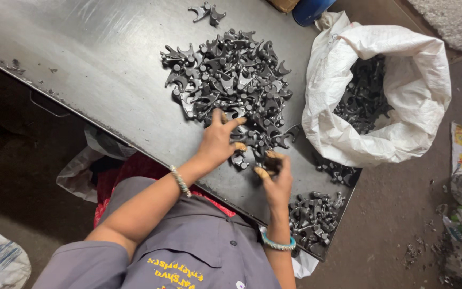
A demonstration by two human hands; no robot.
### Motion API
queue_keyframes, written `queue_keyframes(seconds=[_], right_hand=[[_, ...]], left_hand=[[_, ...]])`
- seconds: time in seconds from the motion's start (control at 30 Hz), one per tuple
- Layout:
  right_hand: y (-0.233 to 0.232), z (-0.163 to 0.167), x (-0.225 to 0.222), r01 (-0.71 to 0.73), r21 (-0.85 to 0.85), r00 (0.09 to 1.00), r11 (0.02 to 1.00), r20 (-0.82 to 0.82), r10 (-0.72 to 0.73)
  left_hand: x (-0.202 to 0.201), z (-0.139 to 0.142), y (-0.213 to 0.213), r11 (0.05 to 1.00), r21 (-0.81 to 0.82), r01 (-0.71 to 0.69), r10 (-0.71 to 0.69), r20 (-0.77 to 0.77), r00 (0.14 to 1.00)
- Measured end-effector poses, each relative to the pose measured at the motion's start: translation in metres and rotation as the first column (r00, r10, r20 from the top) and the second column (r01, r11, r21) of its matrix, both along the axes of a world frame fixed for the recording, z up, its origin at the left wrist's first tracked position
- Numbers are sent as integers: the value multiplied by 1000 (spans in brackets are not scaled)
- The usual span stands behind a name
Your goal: The person sits at a metal workbench handling small dark metal castings one at a time, turning and inspecting each piece in their hands, and placing pieces into a large white sack beside a pile of parts on the table.
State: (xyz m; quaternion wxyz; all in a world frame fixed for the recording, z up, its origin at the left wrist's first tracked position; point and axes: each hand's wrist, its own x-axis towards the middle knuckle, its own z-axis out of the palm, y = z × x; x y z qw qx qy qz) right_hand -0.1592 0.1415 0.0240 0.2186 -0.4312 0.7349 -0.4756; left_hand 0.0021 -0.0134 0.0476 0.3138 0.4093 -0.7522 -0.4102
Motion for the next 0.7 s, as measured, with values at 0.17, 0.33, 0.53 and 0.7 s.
queue_keyframes(seconds=[0.17, 0.33, 0.53, 0.7], right_hand=[[31, 2, -3, 101, -138, 827, 985, 563, -6], [43, -3, 0, 175, -120, 562, 977, 827, 1], [47, -26, -8, 273, 36, 224, 961, 969, -100], [56, -31, -14, 254, 25, 285, 967, 953, -100]], left_hand=[[31, 12, 7, 993, 118, -14, 34, -164, 986], [39, 14, 19, 996, 93, -11, 34, -250, 968], [22, -5, 40, 880, 416, 228, -29, -433, 901], [3, -34, 61, 495, 746, 446, 109, -562, 820]])
